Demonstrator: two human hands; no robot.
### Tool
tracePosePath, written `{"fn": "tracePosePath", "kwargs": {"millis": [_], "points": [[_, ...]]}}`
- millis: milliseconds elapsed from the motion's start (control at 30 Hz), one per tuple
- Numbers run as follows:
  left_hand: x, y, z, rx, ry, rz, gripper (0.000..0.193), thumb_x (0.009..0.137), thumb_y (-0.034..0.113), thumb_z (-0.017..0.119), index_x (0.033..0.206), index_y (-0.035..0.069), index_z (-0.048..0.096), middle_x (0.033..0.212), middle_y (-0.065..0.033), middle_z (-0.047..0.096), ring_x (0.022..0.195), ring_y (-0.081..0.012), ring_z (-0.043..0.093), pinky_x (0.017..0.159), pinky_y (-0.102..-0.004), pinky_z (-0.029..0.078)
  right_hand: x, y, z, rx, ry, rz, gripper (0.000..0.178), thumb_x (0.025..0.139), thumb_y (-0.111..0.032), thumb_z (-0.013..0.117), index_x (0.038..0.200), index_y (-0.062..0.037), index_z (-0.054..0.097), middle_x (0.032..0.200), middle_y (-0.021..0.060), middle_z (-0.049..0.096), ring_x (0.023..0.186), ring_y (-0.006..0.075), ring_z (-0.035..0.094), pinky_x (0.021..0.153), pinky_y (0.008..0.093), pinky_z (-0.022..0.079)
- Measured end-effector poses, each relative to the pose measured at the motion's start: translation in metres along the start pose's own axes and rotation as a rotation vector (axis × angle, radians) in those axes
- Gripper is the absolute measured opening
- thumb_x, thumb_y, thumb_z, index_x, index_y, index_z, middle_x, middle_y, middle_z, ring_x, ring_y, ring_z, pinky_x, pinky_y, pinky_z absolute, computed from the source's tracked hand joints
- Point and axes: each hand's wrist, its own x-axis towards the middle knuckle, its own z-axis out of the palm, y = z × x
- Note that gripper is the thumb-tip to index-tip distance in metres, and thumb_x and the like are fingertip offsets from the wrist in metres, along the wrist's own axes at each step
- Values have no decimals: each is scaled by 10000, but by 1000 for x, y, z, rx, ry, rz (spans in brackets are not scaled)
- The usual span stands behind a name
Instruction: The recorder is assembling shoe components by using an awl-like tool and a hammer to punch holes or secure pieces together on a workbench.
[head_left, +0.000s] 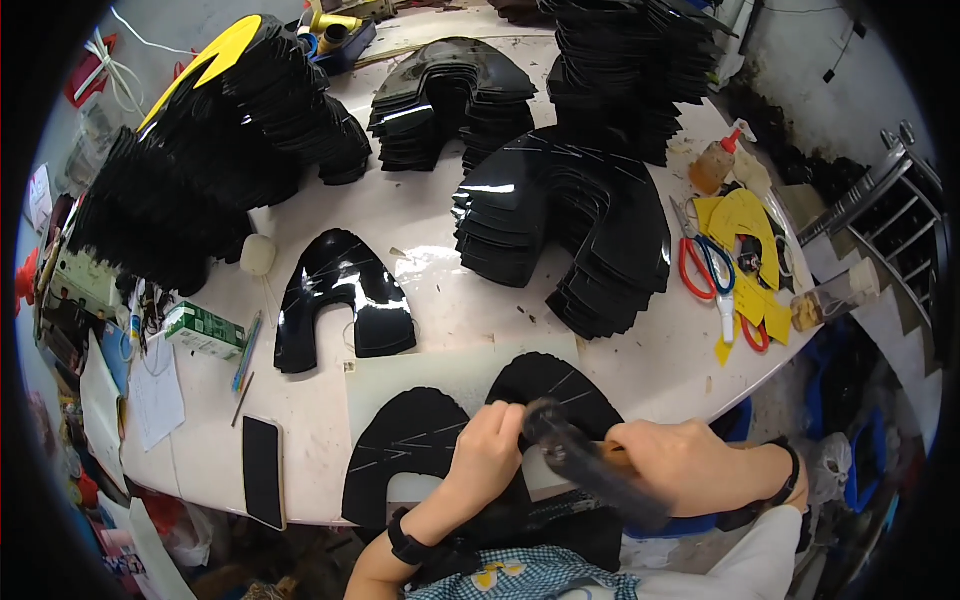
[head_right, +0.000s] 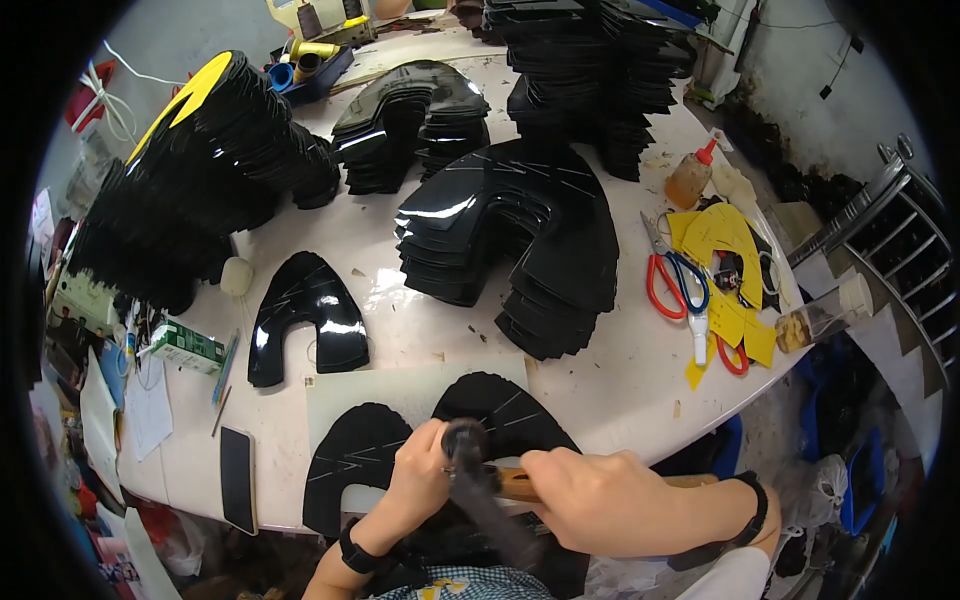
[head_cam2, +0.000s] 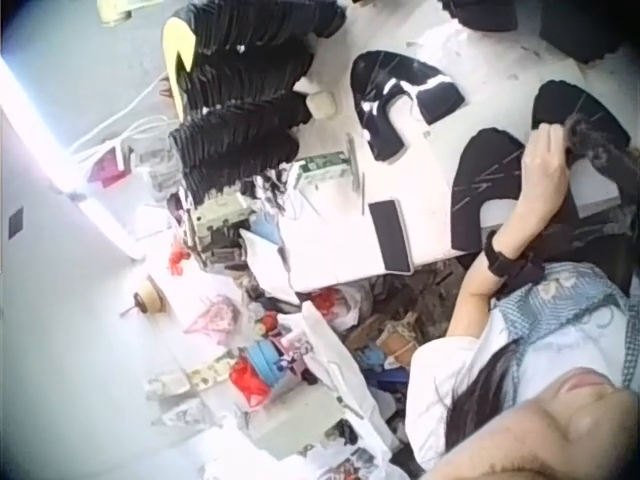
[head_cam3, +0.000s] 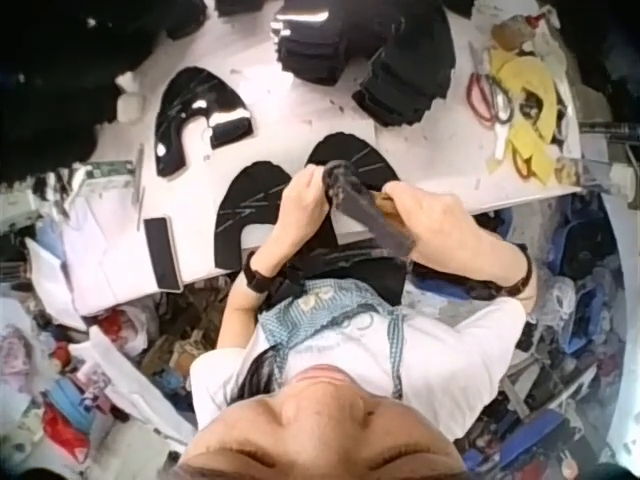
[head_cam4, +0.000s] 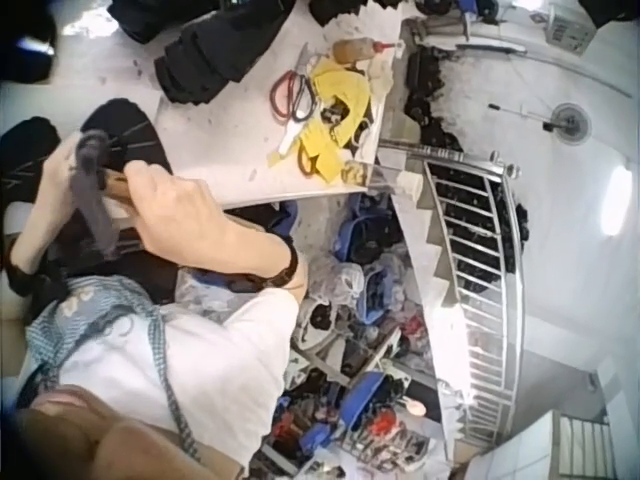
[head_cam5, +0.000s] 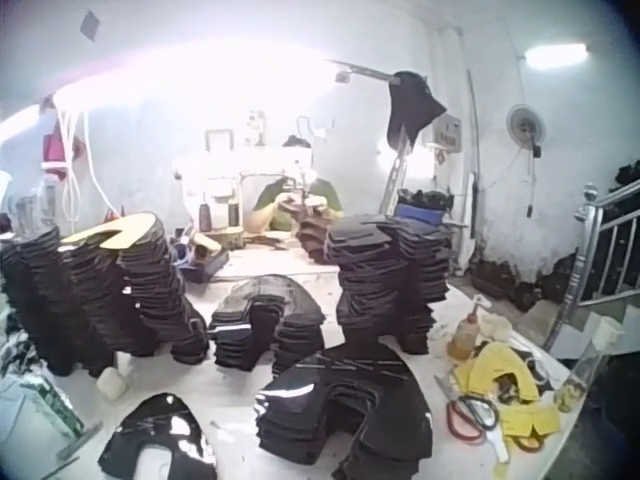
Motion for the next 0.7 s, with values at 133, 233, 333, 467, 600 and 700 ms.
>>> {"fn": "tracePosePath", "kwargs": {"millis": [133,233,333,467,600,700], "points": [[-1,-11,-6,-205,97,-75,163,683,-118,548,788,3,514,726,-121,559,637,-262,600,552,-304,485,-16,9,10,281,180,112,297,767,-103,636,1006,13,503,723,134,587,584,233,609,512,270,469],[-1,-21,-3,-513,184,-357,95,743,-117,536,753,-23,546,693,-94,594,609,-160,621,551,-239,482,-25,25,23,122,251,153,270,791,-64,604,1026,23,504,683,117,593,578,176,612,526,268,468],[2,-4,-5,-357,94,-212,99,745,-117,539,764,-20,550,694,-91,600,615,-160,626,556,-234,481,-35,29,30,369,224,348,310,793,-62,597,1070,29,492,688,106,609,574,150,605,551,259,471],[4,2,3,-365,71,-155,116,728,-117,563,759,-6,556,693,-86,599,603,-169,621,545,-237,475,-42,29,32,476,187,403,344,805,-1,537,1138,36,458,851,64,591,760,110,553,712,250,435],[3,-2,6,-376,35,-182,113,725,-113,575,759,-7,555,692,-85,597,601,-169,617,540,-241,473,-42,28,34,502,165,480,318,803,-15,548,1108,26,469,833,72,596,738,116,552,694,250,433],[2,-2,8,-360,61,-187,114,725,-111,581,763,-7,555,691,-83,597,598,-165,613,537,-240,470,-41,33,39,439,202,408,295,796,-51,582,1068,20,494,751,94,606,659,145,588,616,254,453]]}}
